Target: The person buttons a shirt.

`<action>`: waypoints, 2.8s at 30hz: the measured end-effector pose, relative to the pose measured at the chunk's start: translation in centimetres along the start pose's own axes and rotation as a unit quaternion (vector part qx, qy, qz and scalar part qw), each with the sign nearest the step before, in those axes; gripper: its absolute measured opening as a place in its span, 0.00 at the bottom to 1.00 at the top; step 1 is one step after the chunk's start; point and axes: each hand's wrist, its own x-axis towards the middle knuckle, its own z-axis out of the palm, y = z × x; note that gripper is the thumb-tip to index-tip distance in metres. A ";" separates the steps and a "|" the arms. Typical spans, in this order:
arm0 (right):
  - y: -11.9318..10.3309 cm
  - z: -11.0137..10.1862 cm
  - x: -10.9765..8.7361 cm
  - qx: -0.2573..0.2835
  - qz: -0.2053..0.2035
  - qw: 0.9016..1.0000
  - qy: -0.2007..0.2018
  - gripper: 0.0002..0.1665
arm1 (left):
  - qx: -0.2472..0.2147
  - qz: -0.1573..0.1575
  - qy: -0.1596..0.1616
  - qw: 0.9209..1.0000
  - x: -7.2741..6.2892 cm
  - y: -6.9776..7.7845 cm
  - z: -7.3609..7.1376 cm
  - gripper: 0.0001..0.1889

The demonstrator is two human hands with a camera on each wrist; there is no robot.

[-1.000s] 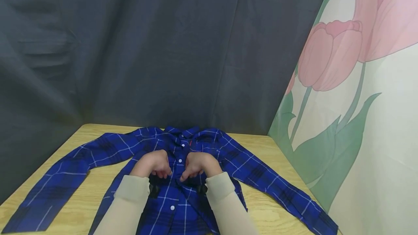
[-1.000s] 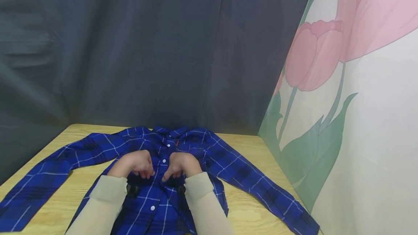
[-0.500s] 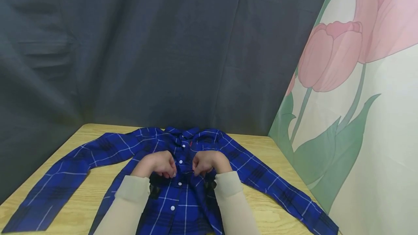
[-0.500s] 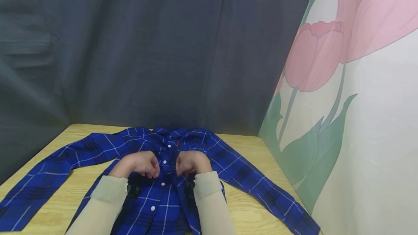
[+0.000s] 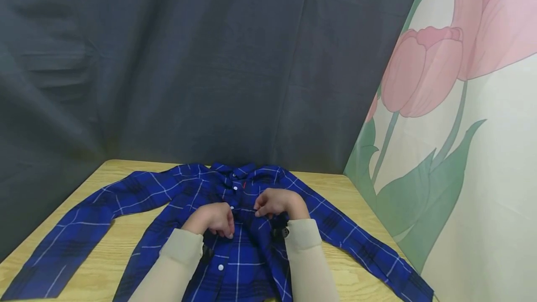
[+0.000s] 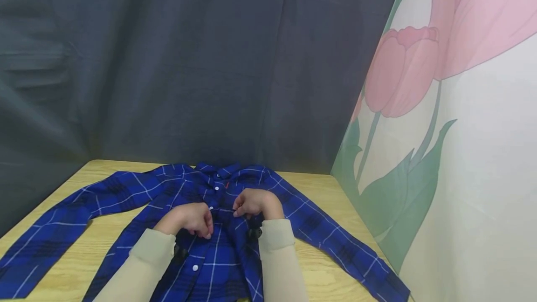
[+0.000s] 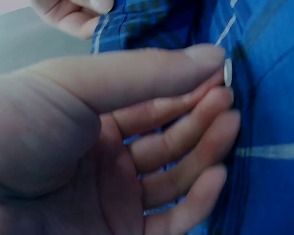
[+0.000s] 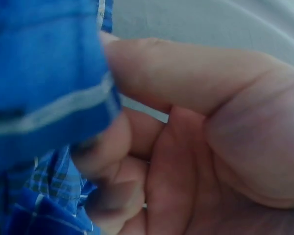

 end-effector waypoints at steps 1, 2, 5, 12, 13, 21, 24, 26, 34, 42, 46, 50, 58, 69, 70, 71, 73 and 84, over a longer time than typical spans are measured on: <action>0.0 0.0 0.0 0.004 0.001 1.000 0.001 0.08 | 0.005 -0.004 0.006 1.000 0.0 0.1 0.1 0.06; 0.0 -0.1 0.0 0.007 0.000 1.000 0.002 0.09 | 0.011 -0.007 0.011 1.000 0.1 0.2 0.2 0.07; 0.0 -0.1 0.1 0.010 -0.005 1.000 0.007 0.11 | 0.028 -0.013 0.013 0.999 0.3 0.4 0.4 0.08; -0.1 -0.1 0.3 0.009 -0.012 1.000 0.017 0.10 | -0.004 -0.004 0.021 1.000 0.1 0.0 -0.2 0.07; -0.2 -0.1 0.4 0.013 -0.015 1.000 0.019 0.09 | -0.021 0.001 0.024 0.999 -0.1 -0.3 -0.5 0.07; -1.5 0.4 1.0 0.009 -0.044 0.998 0.044 0.16 | -0.120 0.018 0.065 0.991 -2.0 -2.0 -3.9 0.04; -2.7 1.1 1.3 0.005 -0.046 0.997 0.055 0.21 | -0.150 0.014 0.079 0.985 -2.2 -1.9 -4.4 0.06; -3.6 1.6 1.4 0.009 -0.042 0.997 0.064 0.22 | -0.173 0.010 0.085 0.981 -2.0 -1.8 -4.2 0.06; -5.4 2.7 1.7 0.046 0.044 0.990 0.127 0.29 | -0.225 0.006 0.095 0.970 -0.9 -0.8 -3.3 0.04; -5.9 2.9 1.6 0.052 0.073 0.978 0.186 0.36 | -0.234 -0.012 0.094 0.968 -0.9 -1.0 -3.0 0.04; -6.3 3.3 1.7 0.048 0.058 0.980 0.185 0.33 | -0.242 -0.007 0.098 0.965 -1.0 -1.3 -2.9 0.05; -6.4 3.8 1.9 0.057 0.037 0.985 0.159 0.26 | -0.244 -0.006 0.106 0.964 -0.9 -1.5 -2.9 0.04; -5.8 4.0 2.2 0.113 0.037 0.984 0.133 0.12 | -0.267 -0.004 0.100 0.958 -0.8 -1.7 -2.9 0.04; -5.0 3.5 2.7 0.125 0.035 0.983 0.130 0.09 | -0.280 0.004 0.091 0.956 -1.3 -1.3 -3.2 0.06; -5.0 3.5 2.7 0.125 0.034 0.983 0.129 0.09 | -0.282 0.003 0.091 0.955 -1.3 -1.4 -3.2 0.06; -5.0 3.5 2.7 0.124 0.033 0.983 0.129 0.09 | -0.282 0.003 0.092 0.955 -1.2 -1.4 -3.2 0.06; -5.0 3.6 2.7 0.122 0.030 0.984 0.128 0.09 | -0.280 0.002 0.097 0.955 -1.2 -1.5 -3.2 0.06; -5.3 3.5 2.4 0.095 0.032 0.984 0.150 0.13 | -0.272 -0.009 0.106 0.956 -1.1 -1.3 -3.4 0.06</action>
